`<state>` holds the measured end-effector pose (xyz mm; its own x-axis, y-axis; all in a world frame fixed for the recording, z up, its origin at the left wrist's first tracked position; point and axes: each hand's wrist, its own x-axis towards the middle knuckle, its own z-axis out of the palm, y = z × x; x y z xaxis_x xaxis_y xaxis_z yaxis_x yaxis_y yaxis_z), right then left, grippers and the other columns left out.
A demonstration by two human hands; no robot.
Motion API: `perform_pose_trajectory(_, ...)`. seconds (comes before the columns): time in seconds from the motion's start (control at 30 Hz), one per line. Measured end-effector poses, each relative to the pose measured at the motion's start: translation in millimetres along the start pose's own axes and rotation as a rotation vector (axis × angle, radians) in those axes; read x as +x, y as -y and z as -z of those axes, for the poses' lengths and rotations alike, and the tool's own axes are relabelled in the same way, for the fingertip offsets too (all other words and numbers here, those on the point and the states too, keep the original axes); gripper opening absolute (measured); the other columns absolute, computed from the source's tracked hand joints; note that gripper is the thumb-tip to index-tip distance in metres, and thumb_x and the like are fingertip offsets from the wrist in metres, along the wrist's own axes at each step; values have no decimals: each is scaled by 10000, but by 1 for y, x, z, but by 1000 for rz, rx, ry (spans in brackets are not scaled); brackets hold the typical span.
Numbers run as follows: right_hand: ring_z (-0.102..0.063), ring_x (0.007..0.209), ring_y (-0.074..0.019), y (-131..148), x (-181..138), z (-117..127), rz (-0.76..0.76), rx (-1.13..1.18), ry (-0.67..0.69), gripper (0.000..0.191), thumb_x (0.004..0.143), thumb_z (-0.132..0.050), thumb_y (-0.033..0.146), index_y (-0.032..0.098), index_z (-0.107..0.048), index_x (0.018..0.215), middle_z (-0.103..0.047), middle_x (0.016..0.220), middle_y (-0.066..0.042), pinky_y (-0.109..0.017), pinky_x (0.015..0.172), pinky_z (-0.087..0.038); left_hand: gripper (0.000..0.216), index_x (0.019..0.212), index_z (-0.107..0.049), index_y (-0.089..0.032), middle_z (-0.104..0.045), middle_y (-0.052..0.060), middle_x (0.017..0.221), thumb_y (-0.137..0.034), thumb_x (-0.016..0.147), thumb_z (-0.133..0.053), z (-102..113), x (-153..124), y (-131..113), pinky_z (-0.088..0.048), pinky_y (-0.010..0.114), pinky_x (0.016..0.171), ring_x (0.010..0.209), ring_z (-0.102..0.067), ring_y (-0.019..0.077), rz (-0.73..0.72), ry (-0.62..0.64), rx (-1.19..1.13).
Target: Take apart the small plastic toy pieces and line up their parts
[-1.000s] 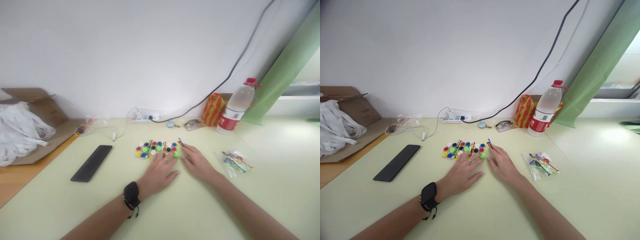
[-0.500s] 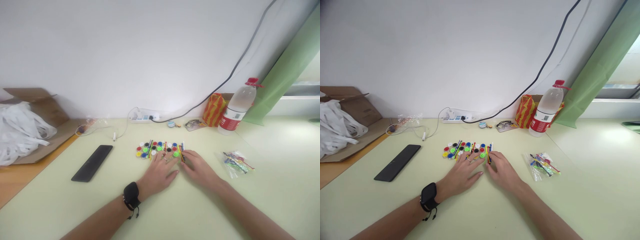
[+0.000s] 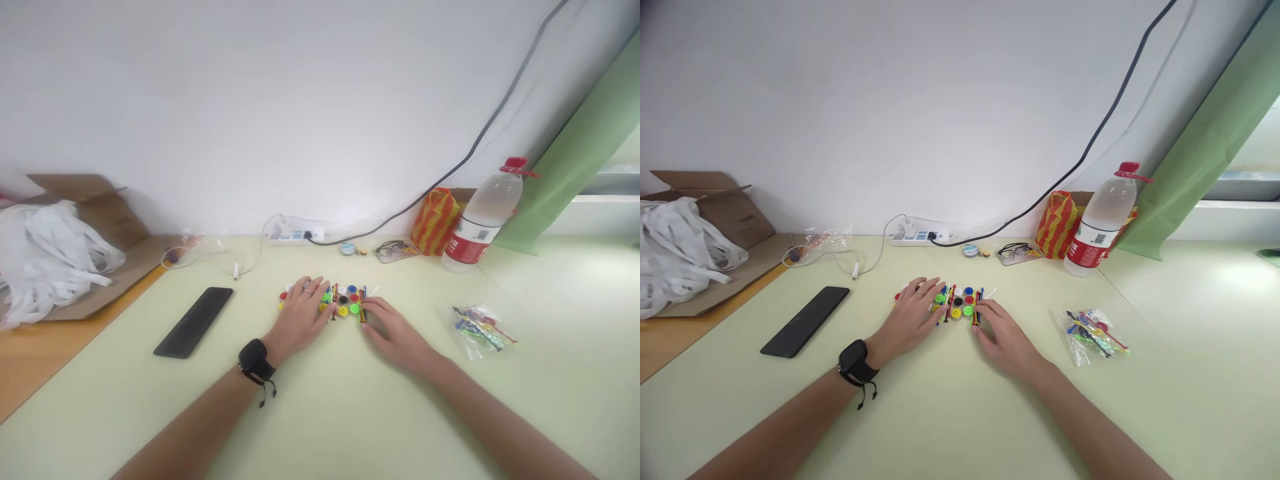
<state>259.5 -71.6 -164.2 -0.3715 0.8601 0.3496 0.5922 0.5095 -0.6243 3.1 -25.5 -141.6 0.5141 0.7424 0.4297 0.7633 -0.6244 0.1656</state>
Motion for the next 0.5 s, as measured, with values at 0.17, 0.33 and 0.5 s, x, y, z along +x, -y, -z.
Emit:
perform_pose_trajectory(0.17, -560, 1309, -271, -8, 3, -4, 12, -41, -33, 299, 995, -525, 279, 261, -580, 1289, -581, 1384, -108, -457, 1131, -477, 482, 1474, -526, -255, -503, 80, 1560, -470, 1052, -434, 2, 1, 8, -348, 560, 1187, 1458, -379, 360, 11, 31, 55)
perform_pose_trajectory(0.33, -427, 1443, -299, -13, 12, -10, -6, -196, -82, 495, 1012, -517, 398, 230, -460, 1474, -500, 1512, -146, -511, 1202, -393, 506, 1480, -533, -273, -495, 89, 1571, -512, 1049, -420, 9, 3, 36, -312, 580, 1202, 1491, -337, 371, 117, -9, 73)
perform_pose_trajectory(0.5, -331, 1523, -305, -12, 40, -16, -6, -271, 29, 670, 1006, -506, 550, 241, -373, 1586, -402, 1635, -114, -525, 1245, -323, 524, 1492, -522, -317, -483, 56, 1586, -561, 1045, -399, 6, 0, 55, -319, 567, 1198, 1485, -350, 356, 152, 66, 54)
